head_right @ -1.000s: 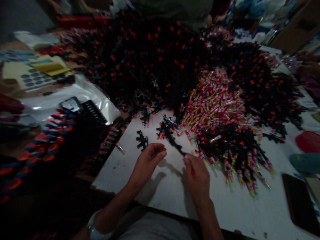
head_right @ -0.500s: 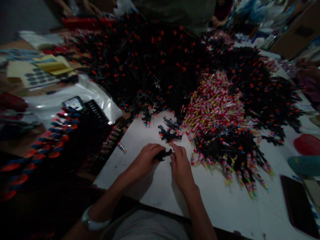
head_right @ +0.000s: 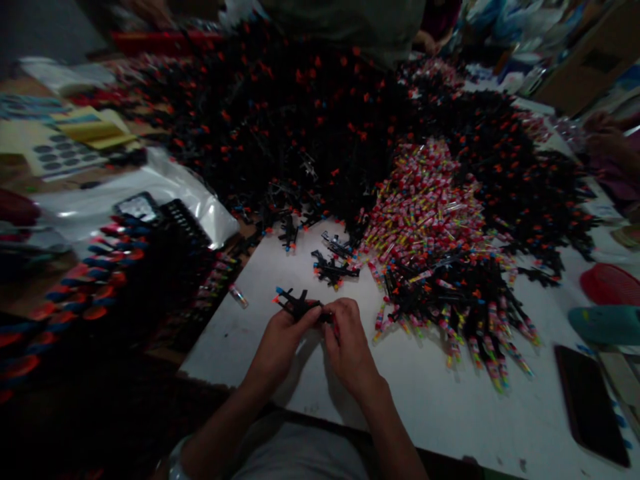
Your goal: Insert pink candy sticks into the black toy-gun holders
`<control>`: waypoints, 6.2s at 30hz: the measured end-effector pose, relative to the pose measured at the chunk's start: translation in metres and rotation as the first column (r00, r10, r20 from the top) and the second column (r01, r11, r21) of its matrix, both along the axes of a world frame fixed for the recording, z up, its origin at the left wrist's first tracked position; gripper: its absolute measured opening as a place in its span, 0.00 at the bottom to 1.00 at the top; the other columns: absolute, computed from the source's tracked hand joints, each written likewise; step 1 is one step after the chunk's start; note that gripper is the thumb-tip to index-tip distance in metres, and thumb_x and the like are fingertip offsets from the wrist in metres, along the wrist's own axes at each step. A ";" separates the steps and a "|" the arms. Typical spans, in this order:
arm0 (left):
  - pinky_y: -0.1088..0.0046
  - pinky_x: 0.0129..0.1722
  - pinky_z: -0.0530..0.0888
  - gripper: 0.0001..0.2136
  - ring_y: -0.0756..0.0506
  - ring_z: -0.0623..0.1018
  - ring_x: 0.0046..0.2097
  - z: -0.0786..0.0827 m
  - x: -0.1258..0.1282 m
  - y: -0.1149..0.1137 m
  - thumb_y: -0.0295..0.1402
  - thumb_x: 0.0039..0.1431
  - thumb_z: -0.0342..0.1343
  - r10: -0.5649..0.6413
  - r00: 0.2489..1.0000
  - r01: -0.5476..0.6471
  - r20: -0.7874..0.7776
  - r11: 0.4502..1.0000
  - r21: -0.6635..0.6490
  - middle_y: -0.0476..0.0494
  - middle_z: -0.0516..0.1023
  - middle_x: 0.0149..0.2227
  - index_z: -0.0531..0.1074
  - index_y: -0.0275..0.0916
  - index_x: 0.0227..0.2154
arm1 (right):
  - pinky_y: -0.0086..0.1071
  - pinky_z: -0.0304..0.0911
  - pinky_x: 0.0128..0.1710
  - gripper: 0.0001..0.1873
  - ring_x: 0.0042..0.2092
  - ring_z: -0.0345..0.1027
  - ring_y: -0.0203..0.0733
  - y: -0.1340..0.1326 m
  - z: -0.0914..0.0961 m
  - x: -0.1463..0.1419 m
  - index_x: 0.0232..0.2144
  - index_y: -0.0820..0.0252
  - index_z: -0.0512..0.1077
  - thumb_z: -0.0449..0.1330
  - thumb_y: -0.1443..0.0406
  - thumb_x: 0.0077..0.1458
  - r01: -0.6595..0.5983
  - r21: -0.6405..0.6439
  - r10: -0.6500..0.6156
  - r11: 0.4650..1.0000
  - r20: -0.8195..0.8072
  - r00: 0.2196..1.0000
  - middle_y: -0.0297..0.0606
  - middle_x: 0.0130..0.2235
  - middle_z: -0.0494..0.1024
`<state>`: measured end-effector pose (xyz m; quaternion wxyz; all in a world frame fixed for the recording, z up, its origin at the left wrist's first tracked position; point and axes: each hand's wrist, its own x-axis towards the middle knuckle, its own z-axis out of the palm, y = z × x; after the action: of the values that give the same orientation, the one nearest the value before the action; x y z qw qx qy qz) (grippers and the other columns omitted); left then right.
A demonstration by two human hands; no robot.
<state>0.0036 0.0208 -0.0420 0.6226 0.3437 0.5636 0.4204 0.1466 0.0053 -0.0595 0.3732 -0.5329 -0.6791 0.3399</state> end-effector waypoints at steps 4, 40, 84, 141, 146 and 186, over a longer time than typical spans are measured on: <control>0.73 0.35 0.71 0.15 0.49 0.75 0.30 0.002 0.000 0.006 0.39 0.46 0.63 0.081 0.997 -0.081 -0.003 0.996 -0.040 0.47 0.79 0.30 0.75 0.35 0.35 | 0.41 0.60 0.55 0.21 0.57 0.60 0.41 -0.005 0.001 0.007 0.53 0.55 0.58 0.48 0.71 0.58 0.039 -0.093 -0.049 0.995 -0.113 0.992 0.45 0.55 0.64; 0.76 0.31 0.68 0.11 0.50 0.73 0.29 0.009 0.002 0.002 0.36 0.49 0.62 0.100 0.995 -0.100 -0.028 0.995 -0.008 0.47 0.78 0.27 0.76 0.34 0.32 | 0.27 0.62 0.35 0.11 0.34 0.70 0.37 -0.009 0.000 -0.002 0.42 0.60 0.70 0.52 0.61 0.61 0.162 -0.140 -0.162 0.977 0.016 0.987 0.37 0.36 0.77; 0.70 0.34 0.75 0.14 0.48 0.77 0.30 -0.008 -0.005 0.017 0.39 0.49 0.62 0.115 0.987 -0.114 0.110 0.993 -0.013 0.45 0.79 0.30 0.73 0.34 0.36 | 0.48 0.56 0.58 0.25 0.62 0.48 0.48 0.003 -0.023 0.022 0.57 0.59 0.55 0.53 0.66 0.58 0.099 0.189 -0.143 0.977 0.237 0.961 0.50 0.60 0.54; 0.64 0.46 0.72 0.12 0.44 0.76 0.45 0.000 -0.010 0.019 0.34 0.60 0.48 -0.007 0.909 0.145 -0.416 0.942 0.302 0.40 0.76 0.45 0.69 0.38 0.45 | 0.41 0.62 0.44 0.21 0.43 0.68 0.49 -0.001 0.013 0.065 0.45 0.66 0.69 0.54 0.53 0.59 0.388 0.611 -0.678 0.691 0.359 0.641 0.50 0.40 0.75; 0.57 0.60 0.59 0.24 0.41 0.59 0.63 -0.019 -0.016 0.060 0.17 0.56 0.42 -0.004 0.461 0.682 -0.887 0.641 0.352 0.40 0.63 0.61 0.66 0.40 0.54 | 0.45 0.54 0.52 0.17 0.51 0.60 0.49 0.035 0.014 0.068 0.48 0.59 0.71 0.51 0.72 0.58 0.206 0.615 -0.570 0.761 0.483 0.665 0.46 0.48 0.72; 0.73 0.28 0.75 0.15 0.49 0.77 0.26 -0.002 0.002 0.017 0.37 0.44 0.65 0.071 0.985 -0.062 0.157 0.996 -0.061 0.45 0.78 0.28 0.71 0.34 0.33 | 0.35 0.64 0.46 0.15 0.45 0.69 0.42 -0.012 -0.018 0.009 0.47 0.58 0.69 0.51 0.58 0.61 0.163 -0.163 -0.178 0.973 -0.083 0.981 0.41 0.45 0.75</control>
<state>0.0057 0.0379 -0.0441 0.6606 0.2726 0.5346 0.4511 0.1551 -0.0069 -0.0771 0.3908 -0.5996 -0.5835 0.3839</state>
